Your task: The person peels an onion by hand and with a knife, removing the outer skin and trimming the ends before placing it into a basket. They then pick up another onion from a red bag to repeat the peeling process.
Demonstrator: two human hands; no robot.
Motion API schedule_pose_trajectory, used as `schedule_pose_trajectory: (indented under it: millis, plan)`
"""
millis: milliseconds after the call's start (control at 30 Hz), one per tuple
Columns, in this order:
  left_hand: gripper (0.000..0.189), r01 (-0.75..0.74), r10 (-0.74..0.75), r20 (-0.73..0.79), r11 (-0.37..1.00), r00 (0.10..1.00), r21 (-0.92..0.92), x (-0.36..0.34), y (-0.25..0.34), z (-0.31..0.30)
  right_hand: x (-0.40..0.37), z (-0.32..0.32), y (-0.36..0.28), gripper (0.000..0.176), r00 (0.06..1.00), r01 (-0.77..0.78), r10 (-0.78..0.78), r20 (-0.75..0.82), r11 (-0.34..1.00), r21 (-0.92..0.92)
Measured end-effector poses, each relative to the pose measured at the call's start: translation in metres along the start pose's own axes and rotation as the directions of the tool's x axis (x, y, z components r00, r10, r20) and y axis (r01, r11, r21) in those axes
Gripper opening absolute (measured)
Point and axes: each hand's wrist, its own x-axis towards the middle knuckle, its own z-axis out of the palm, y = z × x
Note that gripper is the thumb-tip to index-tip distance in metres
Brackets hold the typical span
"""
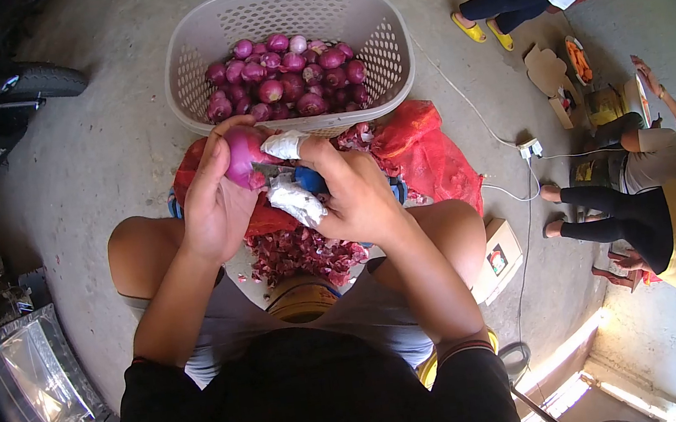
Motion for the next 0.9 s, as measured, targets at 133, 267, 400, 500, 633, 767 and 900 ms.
schedule_pose_trajectory:
  millis: [133, 267, 400, 500, 633, 767, 900]
  plan:
    - [0.034, -0.011, 0.011, -0.007, 1.0, 1.0, 0.008, -0.0004, 0.0005, 0.0009, 0.0011, 0.0001, -0.001, 0.052, 1.0, 0.006, -0.006, 0.01, 1.0, 0.003]
    - [0.034, -0.013, 0.013, 0.011, 1.0, 1.0, 0.008, -0.001, -0.0005, 0.0002, 0.0015, -0.0022, 0.0019, 0.051, 0.999, 0.039, -0.038, 0.018, 0.998, -0.046]
    - [0.035, -0.016, 0.016, -0.001, 1.0, 1.0, 0.018, -0.0016, 0.0001, 0.0006, 0.004, -0.0008, -0.0012, 0.051, 0.999, 0.049, -0.049, 0.003, 0.999, -0.007]
    - [0.035, -0.019, 0.02, -0.011, 0.999, 1.0, 0.029, -0.0015, 0.0016, 0.001, 0.0012, 0.0012, -0.0052, 0.053, 1.0, -0.006, 0.006, 0.013, 1.0, 0.007]
    - [0.035, -0.017, 0.017, -0.013, 1.0, 1.0, 0.026, -0.0014, 0.0011, 0.0001, -0.0009, 0.0008, -0.0003, 0.053, 1.0, 0.002, -0.001, 0.018, 1.0, -0.03]
    - [0.035, -0.013, 0.013, -0.013, 1.0, 1.0, 0.017, -0.0019, 0.0011, 0.0005, -0.001, 0.0008, 0.0012, 0.052, 1.0, 0.007, -0.006, 0.022, 1.0, -0.024]
    - [0.035, -0.018, 0.018, -0.006, 1.0, 1.0, 0.006, -0.002, 0.0007, 0.0016, 0.0044, -0.0014, -0.0052, 0.048, 0.999, 0.047, -0.047, 0.014, 0.998, -0.035]
